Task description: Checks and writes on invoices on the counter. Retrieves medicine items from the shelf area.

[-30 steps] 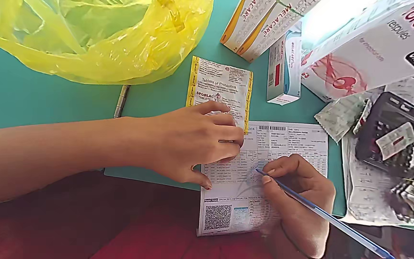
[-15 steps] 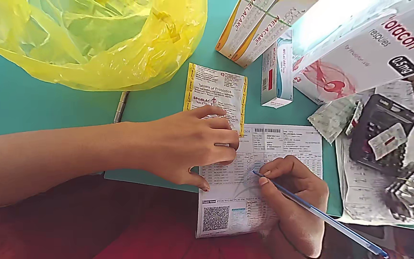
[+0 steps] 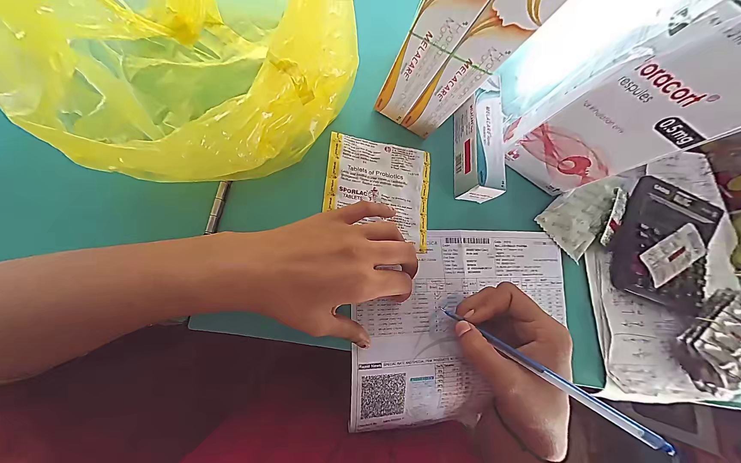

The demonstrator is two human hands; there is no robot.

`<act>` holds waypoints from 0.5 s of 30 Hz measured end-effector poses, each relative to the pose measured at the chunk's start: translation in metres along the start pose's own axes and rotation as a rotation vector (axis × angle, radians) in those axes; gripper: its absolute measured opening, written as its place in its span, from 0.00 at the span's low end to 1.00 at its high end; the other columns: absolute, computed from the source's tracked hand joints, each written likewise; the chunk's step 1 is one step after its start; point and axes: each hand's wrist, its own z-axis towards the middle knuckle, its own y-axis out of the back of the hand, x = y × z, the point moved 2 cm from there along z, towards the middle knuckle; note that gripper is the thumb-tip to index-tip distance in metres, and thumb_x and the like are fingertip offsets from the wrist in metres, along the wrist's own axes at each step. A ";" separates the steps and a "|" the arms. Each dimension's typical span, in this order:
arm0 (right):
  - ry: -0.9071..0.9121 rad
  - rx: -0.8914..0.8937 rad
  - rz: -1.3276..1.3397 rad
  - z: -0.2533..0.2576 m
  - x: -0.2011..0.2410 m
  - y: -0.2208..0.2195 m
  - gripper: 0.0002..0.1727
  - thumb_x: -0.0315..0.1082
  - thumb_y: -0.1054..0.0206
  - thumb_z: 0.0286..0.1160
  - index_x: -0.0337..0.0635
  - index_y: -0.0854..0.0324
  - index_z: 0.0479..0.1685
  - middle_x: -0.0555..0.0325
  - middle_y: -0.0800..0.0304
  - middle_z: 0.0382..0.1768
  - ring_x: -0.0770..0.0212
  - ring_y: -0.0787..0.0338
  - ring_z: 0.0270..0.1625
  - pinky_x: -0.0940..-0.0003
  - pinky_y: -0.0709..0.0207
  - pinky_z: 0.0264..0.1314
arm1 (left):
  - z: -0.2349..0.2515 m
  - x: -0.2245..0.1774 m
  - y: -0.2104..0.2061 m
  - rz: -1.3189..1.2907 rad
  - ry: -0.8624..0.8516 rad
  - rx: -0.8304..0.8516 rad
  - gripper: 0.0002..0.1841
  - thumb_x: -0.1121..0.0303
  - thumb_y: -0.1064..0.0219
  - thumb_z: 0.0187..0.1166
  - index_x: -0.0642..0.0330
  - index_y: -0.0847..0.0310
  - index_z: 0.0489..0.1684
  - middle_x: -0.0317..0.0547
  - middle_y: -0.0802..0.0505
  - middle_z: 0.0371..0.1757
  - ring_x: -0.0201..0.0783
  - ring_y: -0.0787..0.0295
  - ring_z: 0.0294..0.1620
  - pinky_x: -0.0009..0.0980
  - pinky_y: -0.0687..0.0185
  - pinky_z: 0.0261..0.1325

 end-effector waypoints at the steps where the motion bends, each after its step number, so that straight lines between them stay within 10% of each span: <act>1: 0.002 0.004 -0.002 0.000 0.000 0.000 0.05 0.28 0.31 0.60 0.47 0.18 0.33 0.75 0.12 0.33 0.86 0.16 0.31 0.92 0.22 0.29 | 0.000 0.000 0.000 0.001 -0.001 -0.003 0.23 0.41 0.29 0.67 0.48 0.10 0.49 0.38 0.09 0.60 0.43 0.18 0.72 0.57 0.48 0.88; 15: 0.025 0.013 0.019 0.002 -0.003 0.000 0.04 0.28 0.32 0.60 0.46 0.19 0.32 0.74 0.13 0.30 0.86 0.17 0.30 0.92 0.24 0.30 | -0.002 0.004 -0.005 0.021 -0.021 -0.024 0.25 0.40 0.33 0.70 0.47 0.13 0.54 0.37 0.11 0.60 0.40 0.19 0.72 0.54 0.48 0.89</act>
